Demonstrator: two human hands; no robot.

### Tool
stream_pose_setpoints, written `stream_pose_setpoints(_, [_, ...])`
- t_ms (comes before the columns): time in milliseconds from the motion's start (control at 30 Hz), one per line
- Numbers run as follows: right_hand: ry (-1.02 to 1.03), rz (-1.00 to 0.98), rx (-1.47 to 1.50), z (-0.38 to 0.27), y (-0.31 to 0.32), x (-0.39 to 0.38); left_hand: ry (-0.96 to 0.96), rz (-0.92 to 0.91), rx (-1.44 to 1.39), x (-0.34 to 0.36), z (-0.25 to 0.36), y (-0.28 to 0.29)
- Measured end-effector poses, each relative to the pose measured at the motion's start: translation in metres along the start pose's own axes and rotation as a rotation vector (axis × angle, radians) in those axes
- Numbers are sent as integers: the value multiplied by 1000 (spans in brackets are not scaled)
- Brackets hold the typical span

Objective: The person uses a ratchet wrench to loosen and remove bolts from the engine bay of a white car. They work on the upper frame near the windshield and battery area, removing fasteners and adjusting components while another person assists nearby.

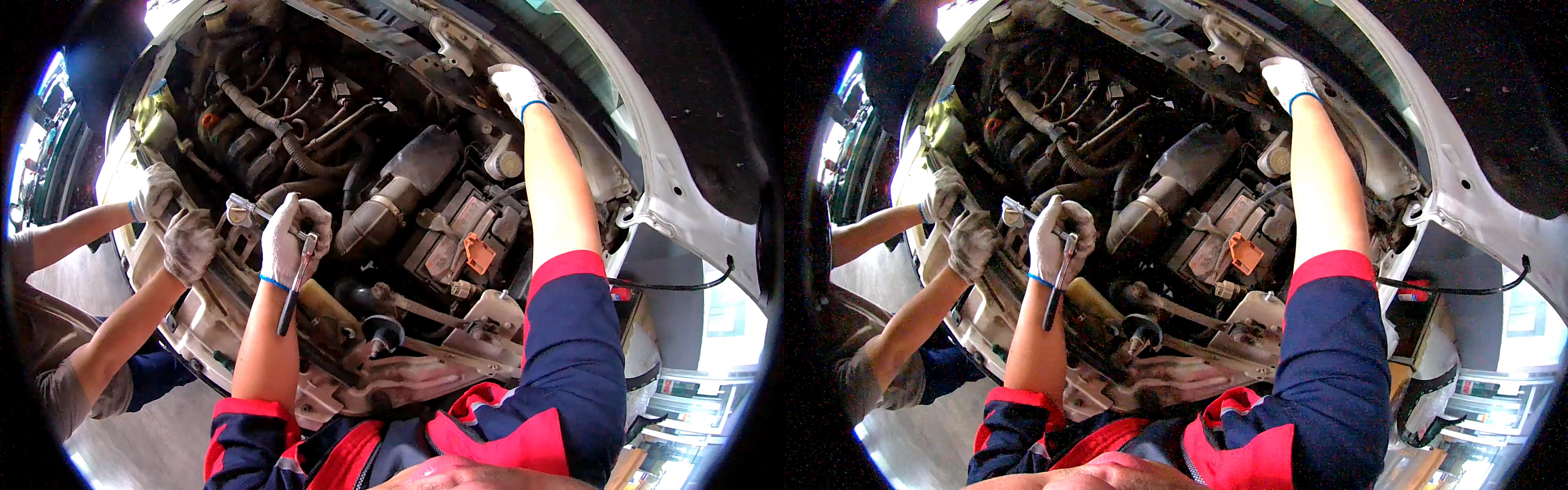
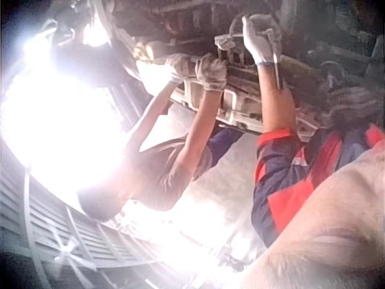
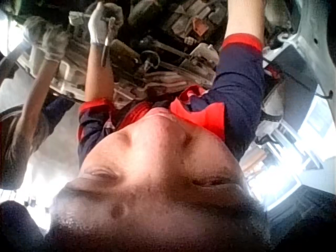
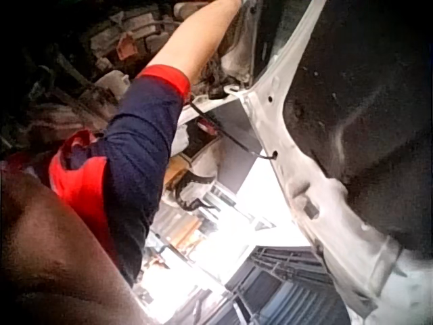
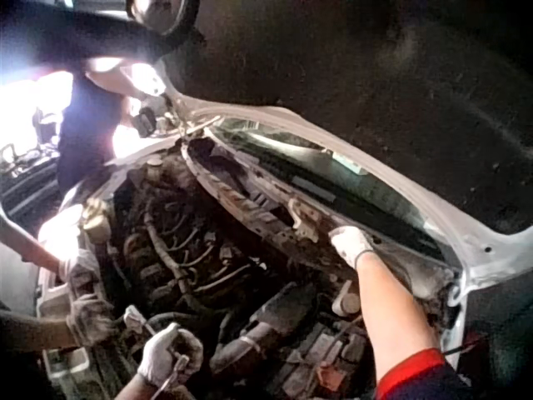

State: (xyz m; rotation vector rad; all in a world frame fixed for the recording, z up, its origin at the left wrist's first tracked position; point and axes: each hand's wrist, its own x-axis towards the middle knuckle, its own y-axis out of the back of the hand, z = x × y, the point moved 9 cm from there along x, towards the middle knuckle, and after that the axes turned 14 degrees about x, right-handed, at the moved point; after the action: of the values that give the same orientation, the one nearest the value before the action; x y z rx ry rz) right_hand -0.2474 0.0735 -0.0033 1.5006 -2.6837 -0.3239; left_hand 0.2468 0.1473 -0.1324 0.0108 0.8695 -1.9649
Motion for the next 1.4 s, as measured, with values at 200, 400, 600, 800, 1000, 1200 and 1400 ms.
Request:
stream_pose_setpoints(200, [301,92,-760,-5,-24,17,23,56,41,0,-2,0])
stream_pose_setpoints(400, [-157,-156,-624,38,-29,36,64,40,29,-3,-3,-4])
stream_pose_setpoints(600, [-173,-228,-489,33,-21,11,17,32,71,0,-1,-4])
stream_pose_setpoints(800, [-98,-256,-634,41,-11,33,24,19,117,2,-3,-5])
stream_pose_setpoints(1000, [34,-25,-966,9,21,43,32,48,87,1,-2,-8])
stream_pose_setpoints(1200, [-139,-166,-1001,30,-7,15,10,40,111,-1,0,-4])
stream_pose_setpoints(1400, [-163,-332,-935,46,-1,19,-3,-22,118,3,-2,-8])
